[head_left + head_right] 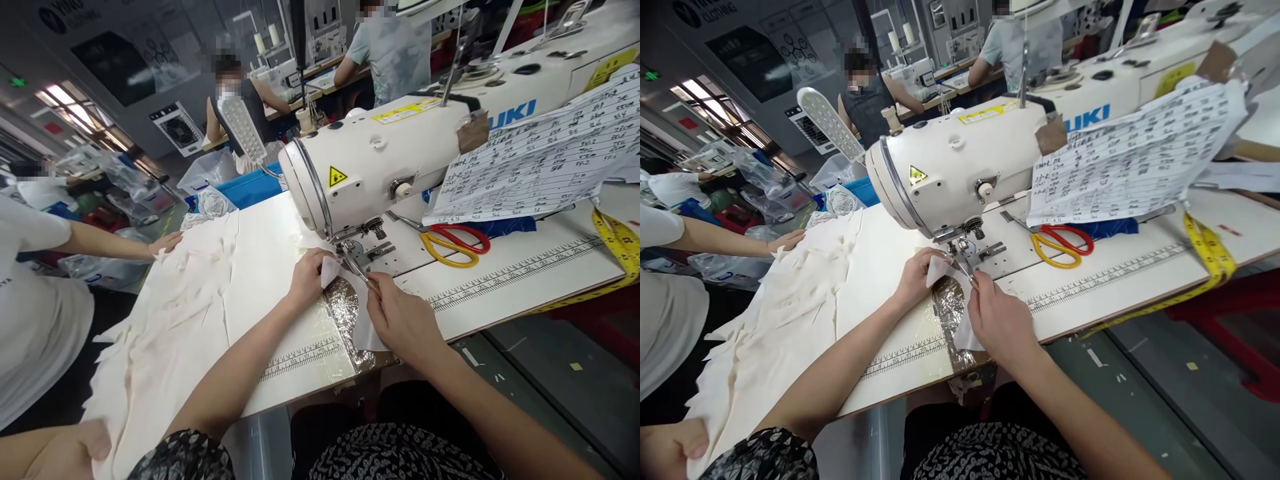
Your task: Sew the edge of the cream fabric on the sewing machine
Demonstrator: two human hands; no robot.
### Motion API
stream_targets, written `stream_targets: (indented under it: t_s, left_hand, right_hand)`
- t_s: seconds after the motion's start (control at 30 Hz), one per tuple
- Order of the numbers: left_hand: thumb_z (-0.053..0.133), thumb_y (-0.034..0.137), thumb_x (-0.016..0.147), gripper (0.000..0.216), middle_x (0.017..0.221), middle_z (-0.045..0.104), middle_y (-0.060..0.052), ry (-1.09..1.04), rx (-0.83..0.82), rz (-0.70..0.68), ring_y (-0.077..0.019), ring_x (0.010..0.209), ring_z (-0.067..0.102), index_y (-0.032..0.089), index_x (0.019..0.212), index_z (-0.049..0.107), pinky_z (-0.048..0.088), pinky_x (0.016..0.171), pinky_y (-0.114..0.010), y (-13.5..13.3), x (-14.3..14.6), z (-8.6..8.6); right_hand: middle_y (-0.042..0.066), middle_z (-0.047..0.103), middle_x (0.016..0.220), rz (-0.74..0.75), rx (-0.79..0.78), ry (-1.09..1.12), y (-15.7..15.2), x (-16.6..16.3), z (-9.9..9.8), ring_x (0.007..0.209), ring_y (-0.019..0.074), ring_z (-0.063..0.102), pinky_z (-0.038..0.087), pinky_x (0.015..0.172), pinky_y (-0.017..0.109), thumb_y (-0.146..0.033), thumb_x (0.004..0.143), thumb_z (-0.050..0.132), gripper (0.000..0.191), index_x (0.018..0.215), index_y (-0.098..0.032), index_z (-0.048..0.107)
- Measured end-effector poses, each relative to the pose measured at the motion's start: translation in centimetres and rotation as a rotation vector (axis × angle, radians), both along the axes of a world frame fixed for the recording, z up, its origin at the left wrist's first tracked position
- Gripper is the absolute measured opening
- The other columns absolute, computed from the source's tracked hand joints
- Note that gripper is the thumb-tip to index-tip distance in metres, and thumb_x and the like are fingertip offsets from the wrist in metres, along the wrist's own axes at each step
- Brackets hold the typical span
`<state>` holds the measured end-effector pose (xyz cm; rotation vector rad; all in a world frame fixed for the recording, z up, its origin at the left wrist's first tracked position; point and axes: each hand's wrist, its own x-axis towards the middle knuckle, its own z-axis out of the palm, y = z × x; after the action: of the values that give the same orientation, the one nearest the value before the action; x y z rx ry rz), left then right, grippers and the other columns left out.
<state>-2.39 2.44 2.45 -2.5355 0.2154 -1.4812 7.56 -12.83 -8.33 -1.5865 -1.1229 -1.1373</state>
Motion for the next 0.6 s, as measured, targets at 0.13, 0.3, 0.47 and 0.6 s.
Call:
stream_targets:
  t_s: [0.13,0.3,0.47,0.6]
  left_hand:
    - [0.063,0.023,0.084,0.01,0.095,0.07,-0.005,-0.006,-0.024,-0.03,-0.0187,0.091,0.065,0.02,0.087,0.072,0.054,0.08,-0.032,-0.1,-0.06,0.04]
    - [0.062,0.02,0.081,0.009,0.093,0.07,-0.005,0.005,-0.057,-0.003,-0.019,0.09,0.065,0.02,0.083,0.071,0.054,0.08,-0.032,-0.54,-0.24,0.07]
    - [0.062,0.019,0.082,0.009,0.094,0.07,-0.005,-0.001,-0.055,-0.017,-0.018,0.088,0.065,0.019,0.084,0.07,0.053,0.078,-0.03,-0.59,-0.22,-0.06]
    - [0.062,0.017,0.08,0.009,0.095,0.07,-0.004,0.002,-0.074,-0.001,-0.0178,0.09,0.064,0.02,0.085,0.069,0.054,0.08,-0.031,-0.42,-0.15,-0.08]
  right_hand:
    - [0.004,0.072,0.083,-0.007,-0.013,-0.043,0.15,-0.4,0.38,0.056,0.0204,0.065,0.035,0.046,0.029,-0.021,0.097,0.041,0.027,0.113,-0.015,0.061]
    - [0.004,0.074,0.094,0.007,0.047,-0.101,0.44,-0.19,0.35,0.061,0.0184,0.066,0.039,0.049,0.028,-0.019,0.095,0.041,0.032,0.118,-0.017,0.063]
    - [0.004,0.074,0.098,0.038,0.093,-0.131,0.71,0.11,0.23,0.062,0.0183,0.067,0.04,0.049,0.029,-0.019,0.095,0.037,0.035,0.116,-0.016,0.065]
    - [0.004,0.074,0.092,0.044,0.097,-0.132,0.73,0.22,0.2,0.058,0.0181,0.066,0.037,0.047,0.029,-0.02,0.094,0.038,0.034,0.114,-0.015,0.065]
